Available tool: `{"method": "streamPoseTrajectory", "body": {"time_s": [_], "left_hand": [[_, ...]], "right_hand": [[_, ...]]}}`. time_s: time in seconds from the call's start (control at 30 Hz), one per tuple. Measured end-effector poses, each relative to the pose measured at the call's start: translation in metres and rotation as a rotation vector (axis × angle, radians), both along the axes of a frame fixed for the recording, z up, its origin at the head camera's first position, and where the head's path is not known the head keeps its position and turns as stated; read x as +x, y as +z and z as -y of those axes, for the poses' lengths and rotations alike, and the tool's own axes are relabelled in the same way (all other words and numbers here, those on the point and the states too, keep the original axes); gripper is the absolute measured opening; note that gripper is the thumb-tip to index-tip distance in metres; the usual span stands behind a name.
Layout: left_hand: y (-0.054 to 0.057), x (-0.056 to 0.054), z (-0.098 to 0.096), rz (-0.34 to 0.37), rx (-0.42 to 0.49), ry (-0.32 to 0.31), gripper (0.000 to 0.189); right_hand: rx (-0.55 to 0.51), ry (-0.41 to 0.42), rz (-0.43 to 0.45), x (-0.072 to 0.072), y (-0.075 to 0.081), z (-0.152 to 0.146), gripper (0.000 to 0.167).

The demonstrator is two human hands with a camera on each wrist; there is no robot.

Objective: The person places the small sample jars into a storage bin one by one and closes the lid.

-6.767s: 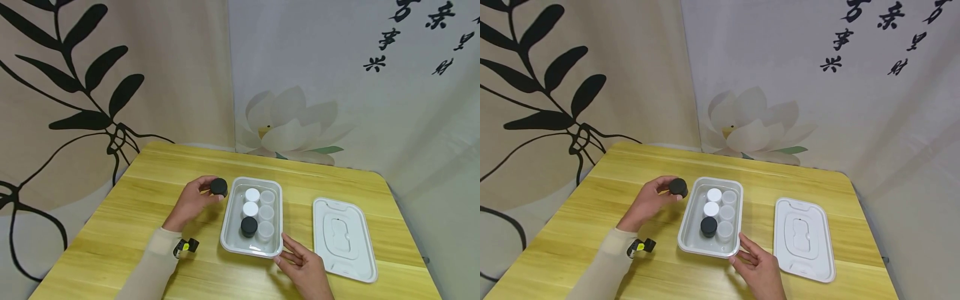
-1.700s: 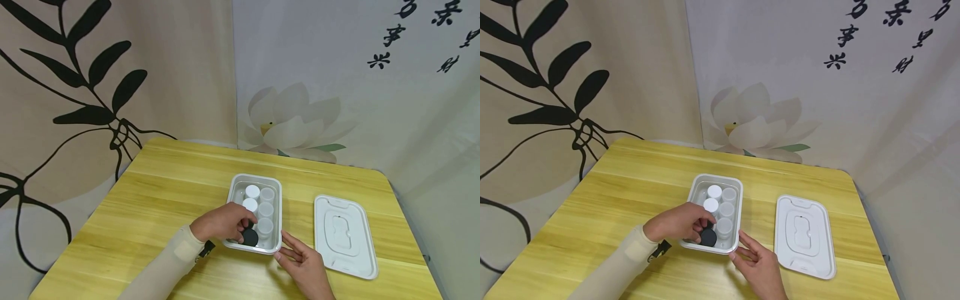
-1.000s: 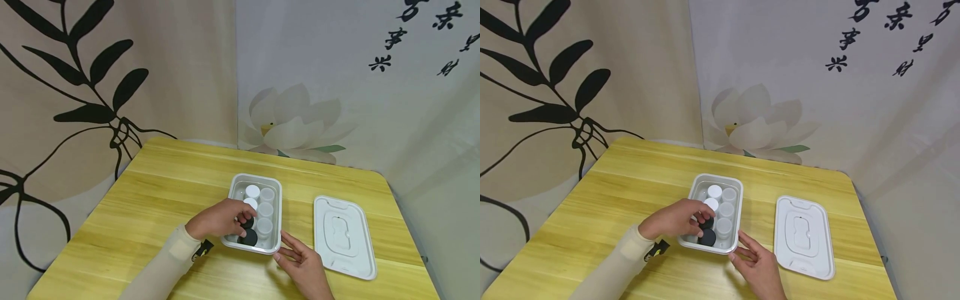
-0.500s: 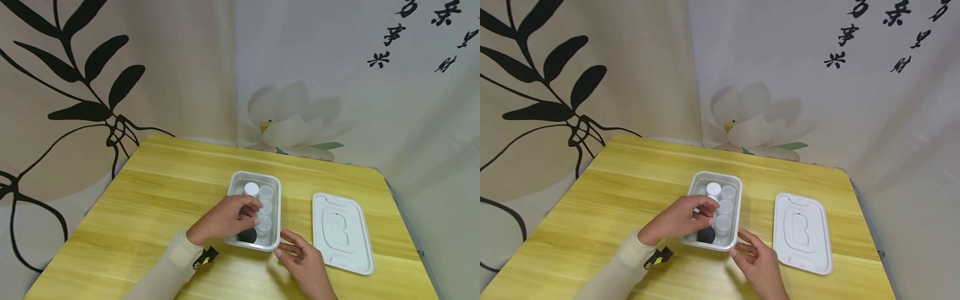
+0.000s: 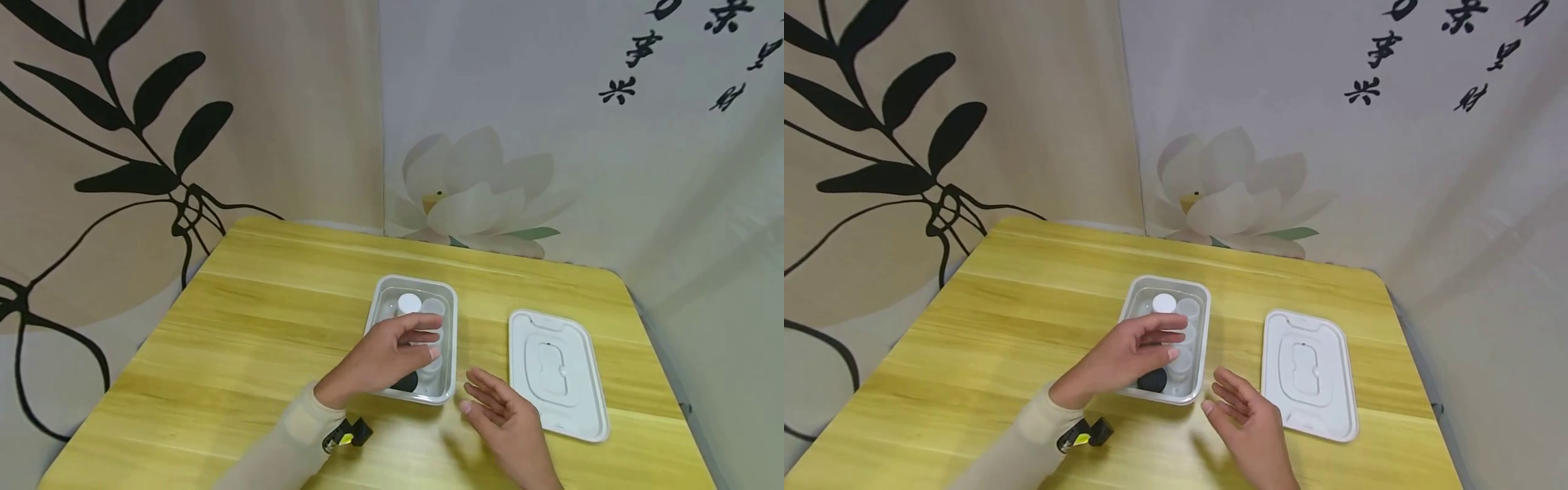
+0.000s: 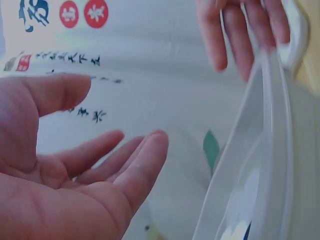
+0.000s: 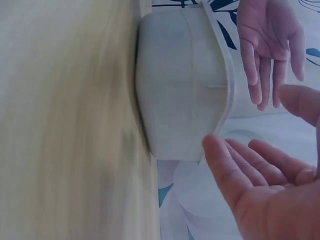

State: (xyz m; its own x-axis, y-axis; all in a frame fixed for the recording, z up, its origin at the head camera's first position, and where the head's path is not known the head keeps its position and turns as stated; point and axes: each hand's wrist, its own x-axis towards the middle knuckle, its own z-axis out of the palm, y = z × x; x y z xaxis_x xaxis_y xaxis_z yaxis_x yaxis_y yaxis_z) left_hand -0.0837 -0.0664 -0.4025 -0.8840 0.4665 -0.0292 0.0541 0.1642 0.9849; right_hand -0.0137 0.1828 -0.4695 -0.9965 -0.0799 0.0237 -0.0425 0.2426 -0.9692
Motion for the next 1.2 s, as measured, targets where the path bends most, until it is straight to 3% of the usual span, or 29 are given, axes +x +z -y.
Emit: {"method": "streamPoseTrajectory", "body": {"time_s": [0.13, 0.37, 0.67, 0.87, 1.03, 1.2], "left_hand": [[0.001, 0.004, -0.014, 0.049, 0.074, 0.030, 0.048], [-0.005, 0.012, -0.044, 0.057, 0.146, 0.084, 0.043], [-0.012, 0.033, -0.092, 0.130, 0.280, 0.098, 0.040], [-0.030, 0.053, -0.122, 0.191, 0.329, 0.124, 0.045], [-0.051, 0.067, -0.136, 0.247, 0.224, 0.125, 0.061], [-0.066, 0.071, -0.144, 0.291, 0.180, 0.170, 0.068]], "right_hand": [[-0.022, -0.028, -0.002, 0.000, 0.008, -0.009, 0.048], [-0.047, -0.070, -0.015, 0.000, 0.018, -0.031, 0.044], [-0.158, -0.143, 0.040, 0.006, 0.023, -0.058, 0.045], [-0.222, -0.216, 0.084, 0.009, 0.024, -0.080, 0.047], [-0.287, -0.327, 0.127, 0.010, 0.021, -0.098, 0.045], [-0.347, -0.447, 0.187, 0.009, 0.013, -0.115, 0.032]]}}
